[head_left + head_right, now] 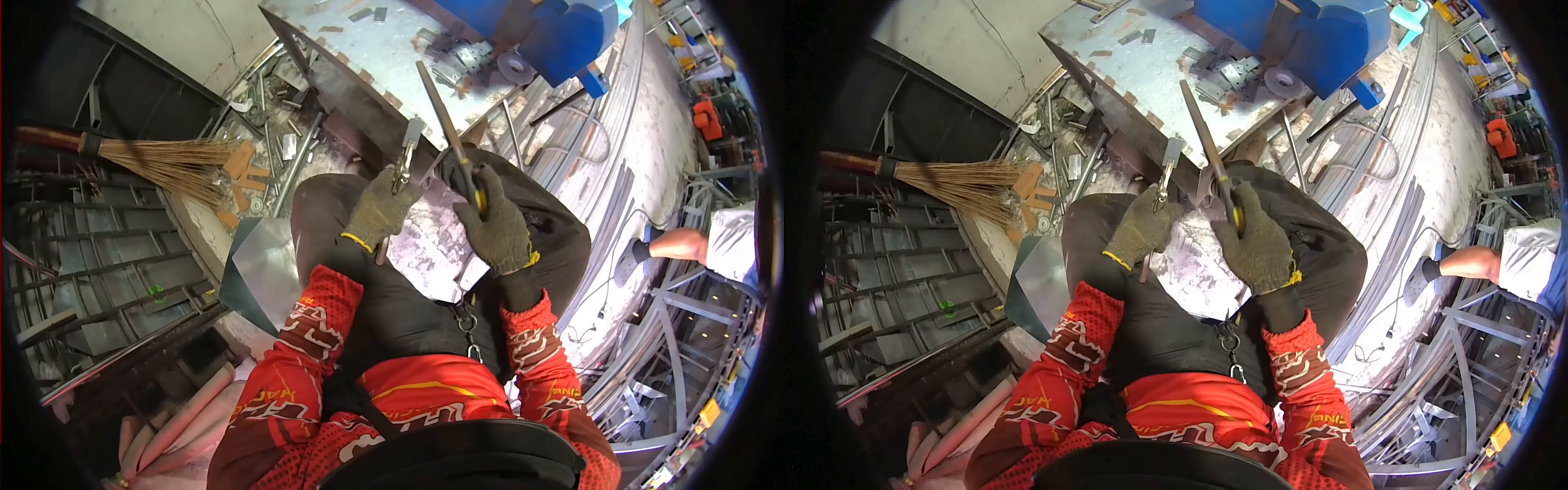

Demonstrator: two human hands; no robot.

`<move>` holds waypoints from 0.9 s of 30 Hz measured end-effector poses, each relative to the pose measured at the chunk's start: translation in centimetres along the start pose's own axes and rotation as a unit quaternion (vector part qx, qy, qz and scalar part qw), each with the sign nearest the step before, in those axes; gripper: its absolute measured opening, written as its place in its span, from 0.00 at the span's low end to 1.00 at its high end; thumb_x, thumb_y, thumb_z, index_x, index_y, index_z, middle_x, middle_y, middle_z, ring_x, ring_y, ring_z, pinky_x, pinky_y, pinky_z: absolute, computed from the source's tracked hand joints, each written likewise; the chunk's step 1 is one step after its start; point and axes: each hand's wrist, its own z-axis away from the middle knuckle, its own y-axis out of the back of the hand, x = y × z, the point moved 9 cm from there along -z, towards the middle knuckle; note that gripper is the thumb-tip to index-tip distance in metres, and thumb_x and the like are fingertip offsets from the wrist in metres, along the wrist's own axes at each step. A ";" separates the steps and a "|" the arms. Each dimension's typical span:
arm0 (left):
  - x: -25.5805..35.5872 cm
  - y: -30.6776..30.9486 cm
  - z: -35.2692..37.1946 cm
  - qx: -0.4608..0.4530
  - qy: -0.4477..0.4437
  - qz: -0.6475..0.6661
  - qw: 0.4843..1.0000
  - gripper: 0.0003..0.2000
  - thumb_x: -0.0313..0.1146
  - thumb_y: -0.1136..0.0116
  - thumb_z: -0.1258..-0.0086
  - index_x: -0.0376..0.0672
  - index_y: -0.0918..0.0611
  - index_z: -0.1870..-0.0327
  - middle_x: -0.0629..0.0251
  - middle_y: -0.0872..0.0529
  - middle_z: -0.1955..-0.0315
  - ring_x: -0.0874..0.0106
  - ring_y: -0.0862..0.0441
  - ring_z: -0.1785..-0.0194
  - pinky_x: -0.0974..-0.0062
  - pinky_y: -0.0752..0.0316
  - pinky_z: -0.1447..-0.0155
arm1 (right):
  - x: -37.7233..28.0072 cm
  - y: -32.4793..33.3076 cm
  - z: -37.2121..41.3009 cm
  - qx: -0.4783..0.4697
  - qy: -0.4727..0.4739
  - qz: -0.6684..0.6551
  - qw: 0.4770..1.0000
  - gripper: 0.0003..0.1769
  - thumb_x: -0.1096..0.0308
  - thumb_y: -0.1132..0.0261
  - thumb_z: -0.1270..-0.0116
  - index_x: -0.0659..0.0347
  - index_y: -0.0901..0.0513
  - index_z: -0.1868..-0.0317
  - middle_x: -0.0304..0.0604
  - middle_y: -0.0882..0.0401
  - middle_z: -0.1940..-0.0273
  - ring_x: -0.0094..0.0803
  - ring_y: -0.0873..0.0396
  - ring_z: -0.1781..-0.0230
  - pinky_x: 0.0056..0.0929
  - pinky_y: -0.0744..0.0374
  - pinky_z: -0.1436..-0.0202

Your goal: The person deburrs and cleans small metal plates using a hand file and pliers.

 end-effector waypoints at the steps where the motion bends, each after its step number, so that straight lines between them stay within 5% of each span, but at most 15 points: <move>1: 1.2 0.1 0.7 -0.002 0.004 -0.001 1.000 0.21 0.45 0.30 0.28 0.40 0.18 0.43 0.61 0.16 0.67 0.67 0.14 0.64 0.65 0.18 0.58 | 0.7 -0.8 0.8 -0.038 -0.068 0.002 0.997 0.38 0.60 0.28 0.31 0.58 0.30 0.24 0.62 0.13 0.45 0.62 0.12 0.46 0.55 0.15 0.45; 3: 3.5 -0.3 1.5 -0.028 -0.010 0.023 0.999 0.22 0.49 0.26 0.29 0.38 0.17 0.50 0.68 0.23 0.75 0.74 0.22 0.74 0.69 0.22 0.69 | 0.8 -1.0 0.6 -0.026 -0.065 -0.008 0.998 0.38 0.61 0.28 0.32 0.57 0.31 0.24 0.61 0.12 0.49 0.65 0.12 0.49 0.56 0.15 0.46; 7: 1.9 -0.9 0.3 -0.038 -0.019 0.030 0.999 0.27 0.51 0.25 0.29 0.38 0.19 0.43 0.67 0.21 0.72 0.75 0.23 0.76 0.71 0.24 0.72 | 2.0 -1.4 -0.7 -0.023 -0.085 -0.066 0.994 0.37 0.65 0.31 0.31 0.58 0.32 0.23 0.64 0.14 0.40 0.65 0.14 0.42 0.55 0.16 0.40; 9: 0.5 -0.2 -0.3 0.012 -0.020 0.056 0.998 0.33 0.49 0.23 0.31 0.36 0.23 0.35 0.61 0.16 0.66 0.69 0.17 0.70 0.66 0.18 0.65 | 2.1 -1.6 -0.8 -0.028 -0.090 -0.099 0.991 0.38 0.67 0.33 0.31 0.59 0.32 0.22 0.65 0.16 0.39 0.65 0.15 0.40 0.55 0.16 0.39; 12: -2.2 0.3 -1.9 0.061 -0.038 -0.047 0.996 0.36 0.45 0.25 0.32 0.35 0.29 0.29 0.49 0.12 0.58 0.56 0.10 0.58 0.61 0.15 0.53 | -0.8 -0.8 0.7 0.010 0.041 -0.091 0.995 0.39 0.71 0.35 0.29 0.61 0.34 0.19 0.65 0.17 0.38 0.62 0.17 0.35 0.53 0.17 0.36; 15: -1.5 0.2 -2.4 0.090 -0.113 -0.140 0.980 0.32 0.40 0.30 0.32 0.36 0.28 0.30 0.39 0.12 0.50 0.42 0.12 0.44 0.54 0.17 0.42 | -2.8 -1.3 3.7 0.001 0.103 -0.055 0.993 0.40 0.73 0.35 0.28 0.63 0.35 0.17 0.64 0.17 0.38 0.62 0.17 0.37 0.51 0.17 0.39; 18: 1.4 0.8 -0.1 0.090 -0.069 -0.159 0.981 0.29 0.37 0.36 0.32 0.39 0.27 0.30 0.35 0.13 0.46 0.36 0.16 0.40 0.48 0.19 0.38 | -3.9 -2.3 6.3 -0.009 0.104 -0.041 0.994 0.41 0.74 0.32 0.30 0.64 0.35 0.17 0.62 0.17 0.42 0.62 0.16 0.49 0.53 0.16 0.50; 23: 2.7 -0.6 0.7 0.112 -0.076 -0.221 0.966 0.30 0.39 0.38 0.31 0.43 0.28 0.29 0.35 0.13 0.44 0.35 0.17 0.38 0.43 0.22 0.35 | -4.1 -3.3 4.1 0.006 0.097 -0.005 0.995 0.44 0.74 0.33 0.30 0.59 0.38 0.15 0.60 0.18 0.48 0.61 0.16 0.51 0.56 0.17 0.53; 27: 3.0 -1.8 0.8 0.086 -0.083 -0.270 0.955 0.29 0.38 0.36 0.29 0.44 0.27 0.27 0.40 0.14 0.41 0.37 0.19 0.36 0.48 0.20 0.36 | -4.8 -3.9 -2.6 0.032 0.070 0.034 0.996 0.47 0.73 0.32 0.34 0.53 0.39 0.15 0.57 0.19 0.53 0.60 0.15 0.59 0.55 0.17 0.60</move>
